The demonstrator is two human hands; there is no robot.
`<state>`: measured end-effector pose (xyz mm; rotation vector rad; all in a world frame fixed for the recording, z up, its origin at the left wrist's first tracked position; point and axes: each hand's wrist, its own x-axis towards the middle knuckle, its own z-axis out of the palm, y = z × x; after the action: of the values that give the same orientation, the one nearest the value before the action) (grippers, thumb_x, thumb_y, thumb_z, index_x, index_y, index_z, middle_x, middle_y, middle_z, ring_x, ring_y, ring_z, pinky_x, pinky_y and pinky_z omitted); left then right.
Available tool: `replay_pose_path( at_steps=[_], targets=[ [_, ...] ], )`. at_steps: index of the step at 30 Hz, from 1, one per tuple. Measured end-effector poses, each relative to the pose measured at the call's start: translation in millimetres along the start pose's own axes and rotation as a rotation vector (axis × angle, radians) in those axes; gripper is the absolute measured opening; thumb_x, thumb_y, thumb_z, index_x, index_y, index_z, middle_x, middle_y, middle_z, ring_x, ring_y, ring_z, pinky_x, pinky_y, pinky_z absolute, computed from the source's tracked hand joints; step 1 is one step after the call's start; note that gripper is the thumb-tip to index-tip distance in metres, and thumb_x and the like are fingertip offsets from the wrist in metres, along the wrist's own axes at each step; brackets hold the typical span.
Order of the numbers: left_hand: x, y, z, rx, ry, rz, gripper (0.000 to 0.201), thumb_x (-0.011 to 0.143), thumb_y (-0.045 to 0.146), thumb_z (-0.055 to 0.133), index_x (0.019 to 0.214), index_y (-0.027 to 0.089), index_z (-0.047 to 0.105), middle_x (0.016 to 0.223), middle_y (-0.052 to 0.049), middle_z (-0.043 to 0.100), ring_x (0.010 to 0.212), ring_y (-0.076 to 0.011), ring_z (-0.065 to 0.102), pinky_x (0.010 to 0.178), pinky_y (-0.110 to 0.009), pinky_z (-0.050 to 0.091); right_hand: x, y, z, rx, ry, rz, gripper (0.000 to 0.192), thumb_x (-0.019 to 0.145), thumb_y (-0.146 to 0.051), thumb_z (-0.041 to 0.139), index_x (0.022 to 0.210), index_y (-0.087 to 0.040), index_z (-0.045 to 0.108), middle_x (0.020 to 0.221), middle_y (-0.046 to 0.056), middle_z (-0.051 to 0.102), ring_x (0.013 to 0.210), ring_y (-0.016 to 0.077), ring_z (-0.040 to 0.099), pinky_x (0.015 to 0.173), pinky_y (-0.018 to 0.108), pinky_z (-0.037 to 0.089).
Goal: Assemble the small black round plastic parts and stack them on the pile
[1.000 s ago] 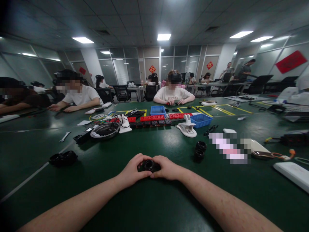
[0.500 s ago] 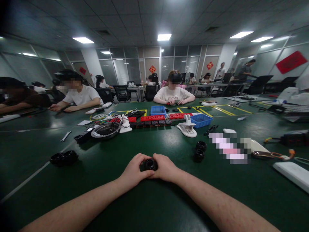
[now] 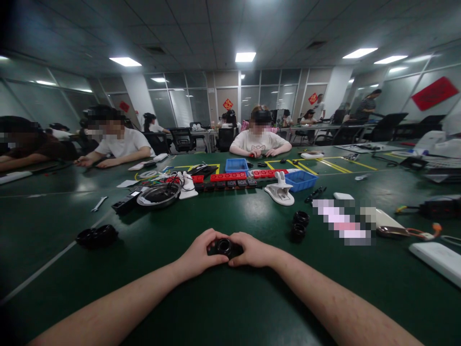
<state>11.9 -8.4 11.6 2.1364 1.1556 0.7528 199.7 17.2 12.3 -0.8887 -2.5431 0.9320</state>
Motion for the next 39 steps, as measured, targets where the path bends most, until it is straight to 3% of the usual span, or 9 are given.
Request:
replay_pose_path(
  at_steps=[9, 26, 33, 39],
  targets=[
    [1, -1, 0.2, 0.002, -0.025, -0.004, 0.038, 0.062, 0.039, 0.063, 0.094, 0.022, 0.053, 0.083, 0.0, 0.046, 0.072, -0.0143, 0.045, 0.062, -0.024, 0.037, 4, 5, 1, 0.014, -0.025, -0.037, 0.027, 0.067, -0.027, 0.06, 0.091, -0.015, 0.055, 0.086, 0.002, 0.052, 0.079, 0.0157, 0.047, 0.07, 0.025, 0.036],
    [-1, 2, 1.5, -0.008, 0.004, -0.032, 0.039, 0.06, 0.038, 0.064, 0.094, 0.021, 0.054, 0.082, 0.0, 0.046, 0.071, -0.0144, 0.046, 0.061, -0.024, 0.037, 5, 5, 3, 0.042, 0.002, 0.02, 0.028, 0.064, -0.027, 0.062, 0.087, -0.014, 0.056, 0.082, 0.001, 0.052, 0.076, 0.0152, 0.048, 0.067, 0.024, 0.037],
    [-1, 4, 3.1, 0.007, 0.029, -0.068, 0.042, 0.057, 0.041, 0.066, 0.092, 0.021, 0.055, 0.081, 0.0, 0.047, 0.071, -0.0148, 0.046, 0.059, -0.023, 0.037, 5, 5, 8, 0.11, 0.045, 0.129, 0.034, 0.057, -0.028, 0.067, 0.084, -0.014, 0.053, 0.075, -0.001, 0.05, 0.067, 0.0128, 0.047, 0.057, 0.022, 0.036],
    [-2, 4, 6.6, 0.024, 0.087, -0.079, 0.039, 0.055, 0.039, 0.067, 0.088, 0.021, 0.055, 0.082, 0.0, 0.048, 0.073, -0.0157, 0.047, 0.06, -0.024, 0.037, 8, 8, 15, -0.005, 0.128, 0.188, 0.038, 0.048, -0.034, 0.07, 0.073, -0.015, 0.048, 0.069, -0.003, 0.048, 0.062, 0.0112, 0.044, 0.051, 0.019, 0.032]
  ],
)
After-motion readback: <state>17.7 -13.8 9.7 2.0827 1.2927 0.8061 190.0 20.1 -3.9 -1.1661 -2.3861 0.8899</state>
